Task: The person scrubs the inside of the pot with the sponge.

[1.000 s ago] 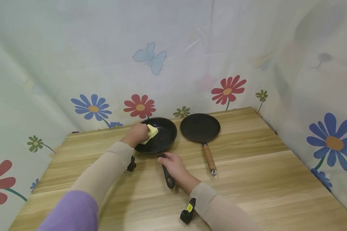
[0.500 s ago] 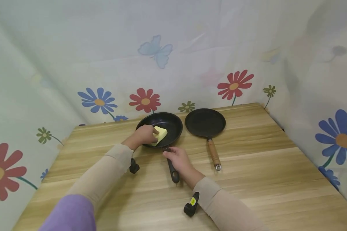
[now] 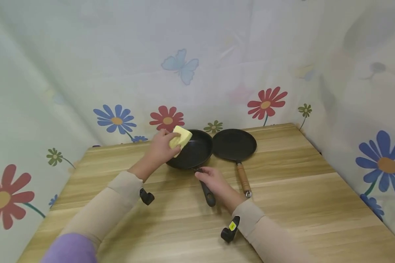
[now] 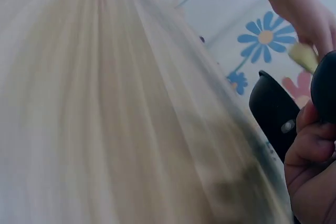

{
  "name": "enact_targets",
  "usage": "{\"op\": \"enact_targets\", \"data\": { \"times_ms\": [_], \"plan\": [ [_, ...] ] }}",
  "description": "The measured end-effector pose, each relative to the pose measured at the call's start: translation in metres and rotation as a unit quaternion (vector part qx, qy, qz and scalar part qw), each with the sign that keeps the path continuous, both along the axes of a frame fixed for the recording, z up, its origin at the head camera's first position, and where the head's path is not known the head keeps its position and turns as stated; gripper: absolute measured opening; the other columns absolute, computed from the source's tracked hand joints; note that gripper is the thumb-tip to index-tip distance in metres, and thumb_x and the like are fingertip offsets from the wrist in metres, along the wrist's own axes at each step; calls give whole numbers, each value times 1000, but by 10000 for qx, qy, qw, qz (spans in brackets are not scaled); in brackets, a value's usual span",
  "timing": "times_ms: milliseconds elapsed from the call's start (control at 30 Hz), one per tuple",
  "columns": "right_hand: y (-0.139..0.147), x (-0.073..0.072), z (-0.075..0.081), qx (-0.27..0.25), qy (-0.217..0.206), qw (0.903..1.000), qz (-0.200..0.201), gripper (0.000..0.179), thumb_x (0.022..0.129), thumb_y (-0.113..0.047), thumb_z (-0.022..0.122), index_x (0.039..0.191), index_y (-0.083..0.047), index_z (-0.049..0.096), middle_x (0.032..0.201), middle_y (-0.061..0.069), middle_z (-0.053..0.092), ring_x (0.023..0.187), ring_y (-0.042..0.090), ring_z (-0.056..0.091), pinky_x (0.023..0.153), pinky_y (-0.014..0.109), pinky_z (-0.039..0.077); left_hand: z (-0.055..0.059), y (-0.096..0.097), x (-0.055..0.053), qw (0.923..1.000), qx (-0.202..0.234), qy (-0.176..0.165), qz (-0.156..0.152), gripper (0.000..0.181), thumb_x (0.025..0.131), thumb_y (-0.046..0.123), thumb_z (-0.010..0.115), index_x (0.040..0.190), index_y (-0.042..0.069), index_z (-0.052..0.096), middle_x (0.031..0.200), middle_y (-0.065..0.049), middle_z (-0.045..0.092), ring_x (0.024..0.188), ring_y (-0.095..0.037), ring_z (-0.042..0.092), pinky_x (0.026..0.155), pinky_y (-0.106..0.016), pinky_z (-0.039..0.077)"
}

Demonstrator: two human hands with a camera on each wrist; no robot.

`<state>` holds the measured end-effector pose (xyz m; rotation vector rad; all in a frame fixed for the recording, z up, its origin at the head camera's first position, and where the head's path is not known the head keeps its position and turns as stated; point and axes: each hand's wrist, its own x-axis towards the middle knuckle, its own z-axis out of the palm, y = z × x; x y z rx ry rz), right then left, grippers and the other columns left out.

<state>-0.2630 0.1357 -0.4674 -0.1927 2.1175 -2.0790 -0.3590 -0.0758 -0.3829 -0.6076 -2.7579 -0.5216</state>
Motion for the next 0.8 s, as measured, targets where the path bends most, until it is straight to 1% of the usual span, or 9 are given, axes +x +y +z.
{"op": "enact_targets", "data": {
  "times_ms": [33,100,167,233,400,500,567,700,800],
  "plan": [
    [5,0,2,10,50,10000,2,41,101,-13,57,128,18,55,90,7,60,73,10,51,64,22,44,4,-7,0,9997,200,59,126,50,86,34,73,133,16,66,114,-14,56,98,-28,52,78,-42,50],
    [15,0,7,116,190,9998,-8,43,101,-12,56,132,17,53,93,8,61,75,10,53,64,21,46,9,-21,1,9977,542,16,397,51,86,35,71,133,15,65,114,-14,55,98,-29,51,76,-42,50],
    [26,2,12,208,297,9993,-19,46,101,-12,55,136,18,50,95,9,63,77,10,55,66,21,47,10,-36,1,9954,771,12,569,51,86,35,70,133,14,65,113,-15,55,96,-30,51,76,-43,49],
    [37,5,18,304,343,9989,-60,47,102,-13,56,137,17,49,92,6,63,77,10,56,67,21,49,9,-51,2,9934,918,-67,691,52,86,35,68,133,13,64,112,-16,55,93,-31,52,75,-44,47],
    [63,9,29,155,407,9987,-245,45,103,-14,56,132,19,50,79,1,61,68,10,55,62,22,48,1,-85,4,9900,961,-320,978,54,86,37,64,133,11,63,117,-21,56,98,-34,53,80,-49,47],
    [79,11,36,110,389,9986,-337,46,104,-15,55,133,20,48,78,-1,61,67,9,55,61,22,48,-4,-102,2,9890,896,-403,1106,53,87,36,63,132,8,62,119,-23,57,102,-36,52,84,-51,46],
    [91,13,42,140,316,9987,-378,47,104,-18,54,134,18,46,79,-3,62,67,8,56,60,23,50,-7,-111,1,9877,860,-481,1212,53,87,36,63,131,7,62,118,-23,58,103,-36,52,85,-51,46],
    [117,18,50,249,300,9979,-520,41,104,-20,55,131,10,53,80,-5,62,67,7,57,59,22,50,-15,-126,-2,9840,935,-645,1369,53,88,35,63,131,4,62,122,-24,60,107,-38,52,90,-51,45],
    [133,19,52,62,447,9966,-687,22,103,-17,57,118,-3,65,77,-6,62,65,6,57,58,21,49,-25,-137,-4,9810,1053,-675,1484,53,88,33,64,130,3,62,129,-24,59,117,-40,52,98,-53,44]
  ]
}}
